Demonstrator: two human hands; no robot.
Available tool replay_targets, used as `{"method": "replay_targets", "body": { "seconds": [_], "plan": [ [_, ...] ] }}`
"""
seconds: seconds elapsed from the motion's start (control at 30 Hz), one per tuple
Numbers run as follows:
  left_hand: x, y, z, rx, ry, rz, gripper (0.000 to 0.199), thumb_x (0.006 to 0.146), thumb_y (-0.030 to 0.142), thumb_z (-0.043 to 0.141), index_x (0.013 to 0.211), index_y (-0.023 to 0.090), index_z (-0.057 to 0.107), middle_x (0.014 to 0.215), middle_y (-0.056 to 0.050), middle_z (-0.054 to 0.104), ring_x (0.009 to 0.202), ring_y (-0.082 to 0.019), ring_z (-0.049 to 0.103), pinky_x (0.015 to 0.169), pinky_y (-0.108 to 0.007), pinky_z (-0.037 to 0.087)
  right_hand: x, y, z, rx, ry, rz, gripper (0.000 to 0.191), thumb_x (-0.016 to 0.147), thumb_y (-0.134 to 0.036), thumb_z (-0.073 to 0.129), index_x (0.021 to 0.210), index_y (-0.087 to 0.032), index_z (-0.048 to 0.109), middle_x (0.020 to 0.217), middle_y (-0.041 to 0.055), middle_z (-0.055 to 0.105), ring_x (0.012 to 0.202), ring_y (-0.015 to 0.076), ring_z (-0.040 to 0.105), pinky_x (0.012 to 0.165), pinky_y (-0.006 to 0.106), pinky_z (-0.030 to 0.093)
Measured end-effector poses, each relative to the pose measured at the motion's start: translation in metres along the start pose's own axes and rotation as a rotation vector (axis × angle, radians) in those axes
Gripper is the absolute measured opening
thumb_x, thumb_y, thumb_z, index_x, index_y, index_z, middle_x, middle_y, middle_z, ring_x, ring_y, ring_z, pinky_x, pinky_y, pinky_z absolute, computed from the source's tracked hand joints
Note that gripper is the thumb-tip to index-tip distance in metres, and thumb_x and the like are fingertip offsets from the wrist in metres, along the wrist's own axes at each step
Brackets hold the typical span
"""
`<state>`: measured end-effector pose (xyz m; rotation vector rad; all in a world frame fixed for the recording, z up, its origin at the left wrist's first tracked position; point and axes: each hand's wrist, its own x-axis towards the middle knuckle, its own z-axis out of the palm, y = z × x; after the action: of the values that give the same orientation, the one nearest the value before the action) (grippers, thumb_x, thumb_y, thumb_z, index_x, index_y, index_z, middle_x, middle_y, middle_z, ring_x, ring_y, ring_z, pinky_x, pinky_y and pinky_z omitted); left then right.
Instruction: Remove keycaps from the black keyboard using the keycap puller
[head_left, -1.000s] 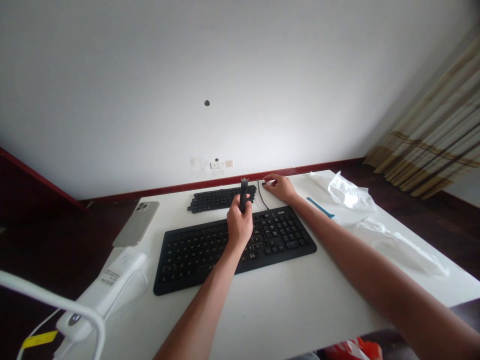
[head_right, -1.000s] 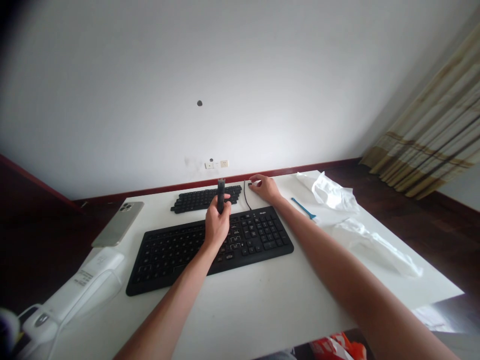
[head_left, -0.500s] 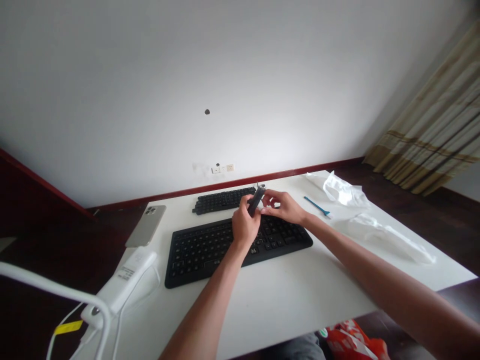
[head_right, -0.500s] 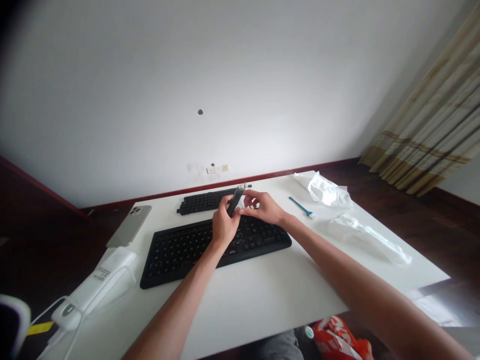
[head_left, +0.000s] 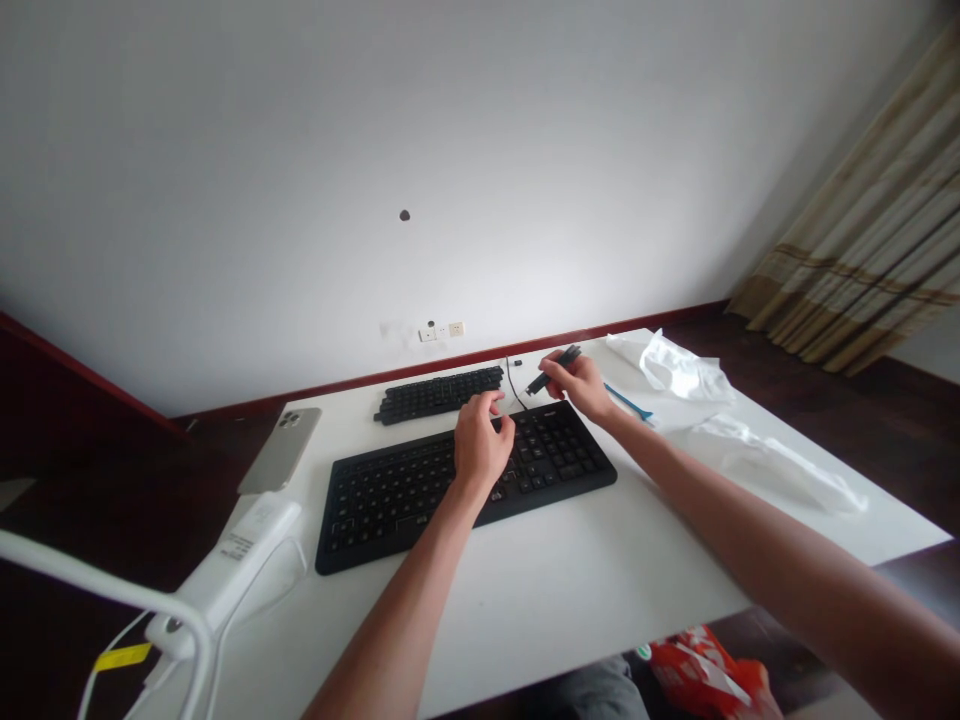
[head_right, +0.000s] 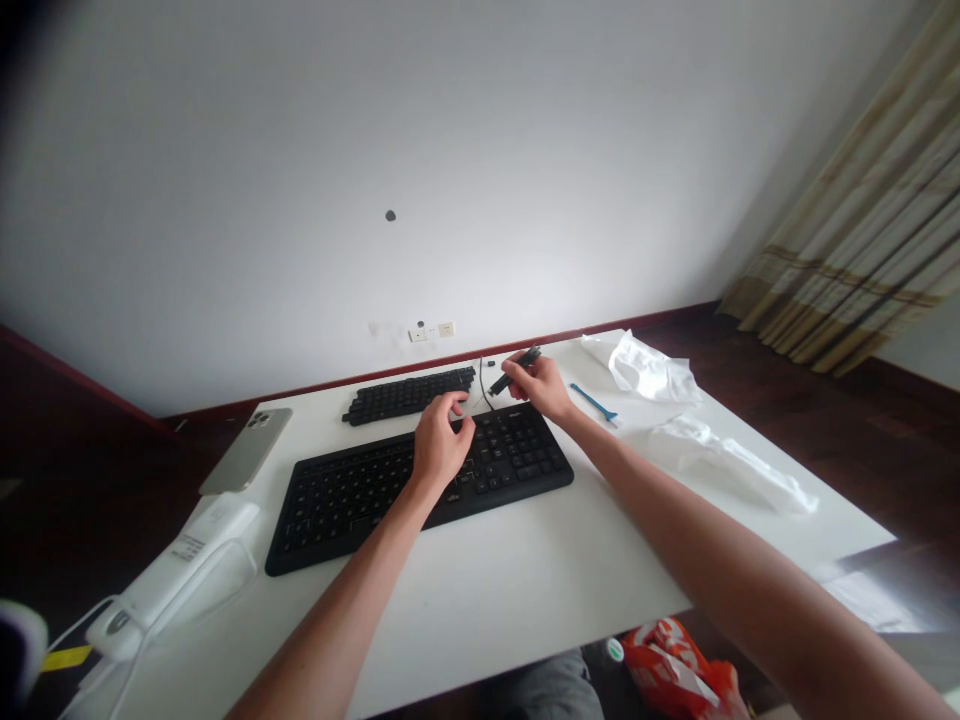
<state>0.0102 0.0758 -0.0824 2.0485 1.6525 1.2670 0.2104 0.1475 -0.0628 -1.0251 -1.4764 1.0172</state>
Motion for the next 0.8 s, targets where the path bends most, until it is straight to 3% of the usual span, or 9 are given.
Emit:
{"method": "replay_targets", "body": {
  "seconds": [0.17, 0.47, 0.67, 0.8],
  "plan": [
    [-0.001, 0.002, 0.000, 0.074, -0.108, 0.051, 0.026, 0.089, 0.011, 0.060, 0.109, 0.022, 0.071, 0.097, -0.006, 0.066, 0.095, -0.022, 0.061, 0.088, -0.035, 0.051, 0.015, 0.020, -0.020, 0.074, 0.037, -0.006, 0.030, 0.087, -0.048, 0.065, 0.079, -0.020, 0.061, 0.055, -0.0026, 0.050, 0.049, 0.0126, 0.045, 0.048, 0.027, 0.035],
    [-0.003, 0.004, 0.000, 0.123, -0.173, 0.095, 0.017, 0.093, 0.017, 0.062, 0.101, 0.024, 0.075, 0.101, -0.006, 0.069, 0.098, -0.023, 0.061, 0.090, -0.036, 0.052, 0.008, 0.011, -0.015, -0.138, -0.031, 0.062, 0.041, 0.086, -0.051, 0.068, 0.064, -0.020, 0.052, 0.051, -0.0027, 0.047, 0.050, 0.0111, 0.041, 0.048, 0.026, 0.034],
    [-0.001, 0.005, -0.001, 0.119, -0.191, 0.104, 0.014, 0.091, 0.017, 0.064, 0.098, 0.023, 0.074, 0.099, -0.005, 0.069, 0.095, -0.023, 0.061, 0.087, -0.036, 0.051, 0.008, 0.008, -0.016, -0.224, -0.073, -0.018, 0.030, 0.086, -0.041, 0.063, 0.067, -0.019, 0.061, 0.051, -0.0016, 0.051, 0.050, 0.0120, 0.045, 0.049, 0.026, 0.034],
    [-0.001, 0.006, -0.001, 0.128, -0.196, 0.109, 0.014, 0.092, 0.017, 0.063, 0.099, 0.023, 0.073, 0.099, -0.005, 0.069, 0.095, -0.023, 0.061, 0.086, -0.036, 0.050, 0.007, 0.008, -0.018, -0.204, -0.155, 0.021, 0.032, 0.090, -0.042, 0.058, 0.072, -0.017, 0.067, 0.050, 0.0001, 0.055, 0.048, 0.0130, 0.050, 0.048, 0.026, 0.039]
  ]
}}
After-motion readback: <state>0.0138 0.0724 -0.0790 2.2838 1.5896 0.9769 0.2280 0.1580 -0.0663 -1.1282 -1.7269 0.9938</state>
